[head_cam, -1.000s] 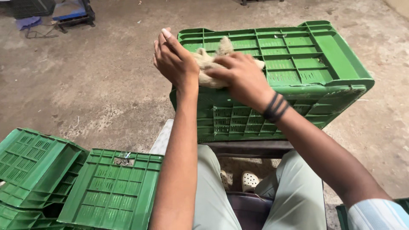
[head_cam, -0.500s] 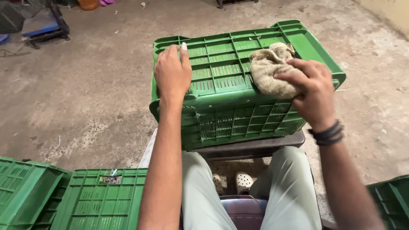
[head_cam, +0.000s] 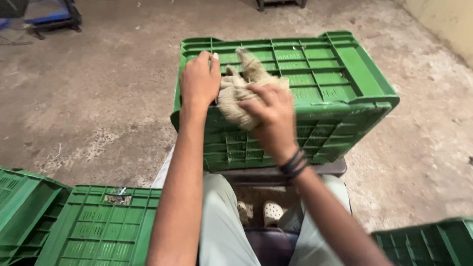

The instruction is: The person wipes the exterior and interior surfaces of a green plastic crate using a cloth. They rotate and flip the crate to access all sides, then wipe the inside walls and bottom before setting it upright.

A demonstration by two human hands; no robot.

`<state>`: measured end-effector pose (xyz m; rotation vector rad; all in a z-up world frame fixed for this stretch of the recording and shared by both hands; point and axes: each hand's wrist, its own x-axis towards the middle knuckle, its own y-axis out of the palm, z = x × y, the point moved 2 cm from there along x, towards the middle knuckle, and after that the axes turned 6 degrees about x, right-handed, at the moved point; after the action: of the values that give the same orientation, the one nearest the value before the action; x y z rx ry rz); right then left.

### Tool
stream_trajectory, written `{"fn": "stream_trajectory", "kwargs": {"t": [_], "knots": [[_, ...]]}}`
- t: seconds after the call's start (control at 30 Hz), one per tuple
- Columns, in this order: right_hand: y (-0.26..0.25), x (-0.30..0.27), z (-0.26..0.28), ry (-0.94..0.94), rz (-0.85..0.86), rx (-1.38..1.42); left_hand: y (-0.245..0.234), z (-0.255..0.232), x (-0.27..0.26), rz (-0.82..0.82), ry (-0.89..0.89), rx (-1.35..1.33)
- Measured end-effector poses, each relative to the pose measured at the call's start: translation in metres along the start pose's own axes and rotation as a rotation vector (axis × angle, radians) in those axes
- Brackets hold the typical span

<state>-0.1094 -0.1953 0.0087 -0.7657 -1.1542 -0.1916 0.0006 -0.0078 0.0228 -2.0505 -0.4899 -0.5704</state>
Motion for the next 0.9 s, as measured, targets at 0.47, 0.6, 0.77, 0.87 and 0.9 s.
{"fn": "stream_trajectory", "kwargs": {"t": [0.47,0.6,0.77,0.87,0.9], "knots": [[-0.128,-0.038,-0.16,0.195,0.139,-0.32,-0.002,-0.009,-0.007,0.068,0.061,0.007],[-0.087,0.004,-0.247,0.241,0.347,-0.479,0.001,-0.002,-0.003,0.306,-0.098,-0.033],[-0.079,0.045,-0.33,0.098,0.393,-0.684,0.001,-0.001,-0.005,0.12,0.058,-0.054],[-0.089,0.036,-0.335,0.274,0.464,-0.516,0.003,-0.002,-0.003,0.132,0.016,-0.09],[-0.092,0.033,-0.327,0.24,0.468,-0.495,0.004,-0.001,-0.003,0.139,-0.003,-0.103]]}}
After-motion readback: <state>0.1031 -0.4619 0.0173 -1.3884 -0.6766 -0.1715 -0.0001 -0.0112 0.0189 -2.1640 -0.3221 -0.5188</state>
